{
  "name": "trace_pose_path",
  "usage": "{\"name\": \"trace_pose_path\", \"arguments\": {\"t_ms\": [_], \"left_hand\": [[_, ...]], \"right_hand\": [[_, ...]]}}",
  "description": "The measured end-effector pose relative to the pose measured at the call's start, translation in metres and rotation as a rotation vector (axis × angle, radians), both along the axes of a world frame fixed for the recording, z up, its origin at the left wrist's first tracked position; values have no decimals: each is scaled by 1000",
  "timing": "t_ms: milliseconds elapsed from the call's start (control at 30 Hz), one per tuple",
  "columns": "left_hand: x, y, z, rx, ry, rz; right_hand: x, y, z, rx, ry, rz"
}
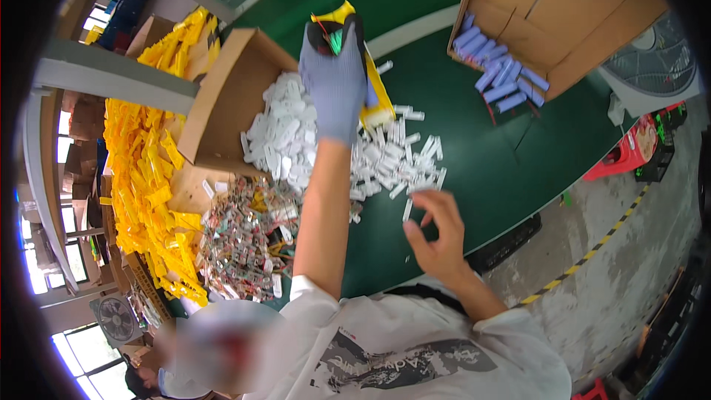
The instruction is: The person is assembling small electronic components into a yellow plastic housing, likely for portable power banks or lights.
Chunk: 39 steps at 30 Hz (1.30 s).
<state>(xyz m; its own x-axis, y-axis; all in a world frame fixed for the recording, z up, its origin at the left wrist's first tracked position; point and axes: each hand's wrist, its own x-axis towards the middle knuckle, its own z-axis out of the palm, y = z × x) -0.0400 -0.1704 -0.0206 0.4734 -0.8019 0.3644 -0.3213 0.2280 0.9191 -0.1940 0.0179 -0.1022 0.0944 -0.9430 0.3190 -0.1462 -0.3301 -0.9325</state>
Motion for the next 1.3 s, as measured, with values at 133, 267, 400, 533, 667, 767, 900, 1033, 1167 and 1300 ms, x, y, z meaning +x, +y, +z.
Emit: {"name": "trace_pose_path", "arguments": {"t_ms": [133,267,400,533,667,767,900,1033,1167,1300], "left_hand": [[16,-122,-18,173,-224,160],[41,-238,-64,314,-415,232],[79,-314,-62,578,-612,197],[99,-365,-81,685,-551,254],[86,-376,-81,888,-704,264],[86,-358,-71,853,-708,320],[68,-325,-32,656,-794,342],[53,-286,4,468,-886,301],[39,-219,20,279,-776,91],[30,-62,23,140,-724,-299]], "right_hand": [[-4,20,-26,94,156,84],[-4,15,-20,83,209,167],[7,10,-21,88,305,148],[7,11,-39,45,265,167],[1,2,-34,36,237,241],[-1,10,-32,107,191,239],[0,18,-35,56,97,141],[0,14,-21,61,82,81],[-3,10,-20,115,19,140],[-1,14,-21,59,14,194]]}}
